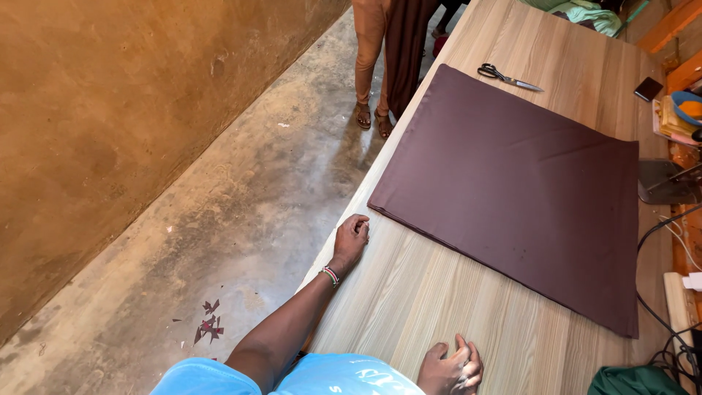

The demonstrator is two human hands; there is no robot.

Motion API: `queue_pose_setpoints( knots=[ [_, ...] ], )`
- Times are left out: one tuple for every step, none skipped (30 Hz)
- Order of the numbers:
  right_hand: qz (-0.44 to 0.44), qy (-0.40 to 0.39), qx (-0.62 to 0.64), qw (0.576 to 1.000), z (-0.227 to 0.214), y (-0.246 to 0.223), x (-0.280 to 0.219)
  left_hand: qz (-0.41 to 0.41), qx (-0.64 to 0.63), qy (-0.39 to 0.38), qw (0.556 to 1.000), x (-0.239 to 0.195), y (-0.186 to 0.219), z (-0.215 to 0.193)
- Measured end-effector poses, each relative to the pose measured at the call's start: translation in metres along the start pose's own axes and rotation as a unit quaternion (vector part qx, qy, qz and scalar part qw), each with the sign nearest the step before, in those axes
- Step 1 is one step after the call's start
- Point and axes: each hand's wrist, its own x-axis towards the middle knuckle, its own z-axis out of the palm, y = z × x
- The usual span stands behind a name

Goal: Folding and aligning a large piece of brown fabric on a cutting table in a sewing factory.

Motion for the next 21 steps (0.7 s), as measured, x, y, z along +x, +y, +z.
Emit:
queue_pose_setpoints(
  knots=[
    [-0.002,0.0,0.0,1.0,0.002,0.002,0.0,0.0,-0.001,0.001,1.0,0.0,0.0,0.0],
    [-0.014,0.012,-0.014,1.0,0.004,0.004,0.0,0.001,0.0,-0.002,1.0,0.0,0.0,0.0],
    [-0.026,0.023,-0.028,0.999,0.006,0.005,0.0,0.003,0.001,-0.005,1.0,0.0,0.0,-0.001],
    [-0.028,0.023,-0.028,0.999,0.01,0.009,0.0,0.002,0.001,-0.004,1.0,-0.002,0.003,-0.001],
    [-0.022,0.014,-0.023,0.999,0.015,0.012,0.0,-0.007,-0.016,-0.008,1.0,-0.003,0.007,-0.002],
    [-0.016,0.005,-0.019,1.0,0.02,0.015,-0.001,-0.017,-0.032,-0.011,0.999,-0.004,0.01,-0.003],
    [-0.016,0.005,-0.019,1.0,0.021,0.015,-0.001,-0.017,-0.033,-0.011,0.999,-0.003,0.008,-0.003],
    [-0.016,0.01,-0.004,1.0,0.023,0.016,-0.001,-0.012,-0.028,-0.012,0.999,-0.002,0.007,-0.003],
    [-0.015,0.014,0.009,1.0,0.023,0.016,-0.001,-0.008,-0.024,-0.014,1.0,-0.001,0.006,-0.002],
    [-0.015,0.015,0.009,1.0,0.009,0.008,0.004,-0.008,-0.025,-0.014,1.0,-0.001,0.006,-0.002],
    [0.027,-0.046,0.039,0.998,-0.006,0.0,0.008,-0.019,-0.034,-0.016,0.999,-0.001,0.006,-0.003],
    [0.069,-0.106,0.069,0.99,-0.02,-0.008,0.013,-0.029,-0.043,-0.018,0.999,-0.001,0.006,-0.003],
    [0.068,-0.106,0.07,0.99,-0.02,-0.005,0.018,-0.029,-0.043,-0.016,0.999,-0.001,0.005,-0.003],
    [0.082,-0.124,0.079,0.986,-0.02,-0.002,0.023,-0.034,-0.071,-0.019,0.997,-0.001,0.003,-0.002],
    [0.095,-0.143,0.089,0.981,-0.019,0.001,0.028,-0.039,-0.098,-0.022,0.994,-0.001,0.002,-0.002],
    [0.094,-0.143,0.089,0.981,-0.014,-0.001,0.035,-0.039,-0.098,-0.021,0.994,-0.001,0.006,-0.005],
    [0.157,-0.153,0.099,0.971,-0.01,-0.001,0.043,-0.046,-0.095,-0.027,0.994,-0.002,0.011,-0.007],
    [0.219,-0.161,0.109,0.956,-0.005,-0.002,0.051,-0.054,-0.091,-0.033,0.994,-0.003,0.015,-0.009],
    [0.217,-0.161,0.109,0.957,-0.004,-0.004,0.053,-0.055,-0.092,-0.031,0.994,-0.002,0.014,-0.009],
    [0.222,-0.165,0.159,0.948,-0.004,-0.006,0.055,-0.055,-0.099,-0.034,0.993,-0.002,0.013,-0.009],
    [0.225,-0.169,0.209,0.937,-0.004,-0.008,0.058,-0.057,-0.107,-0.036,0.992,-0.002,0.011,-0.009]
  ],
)
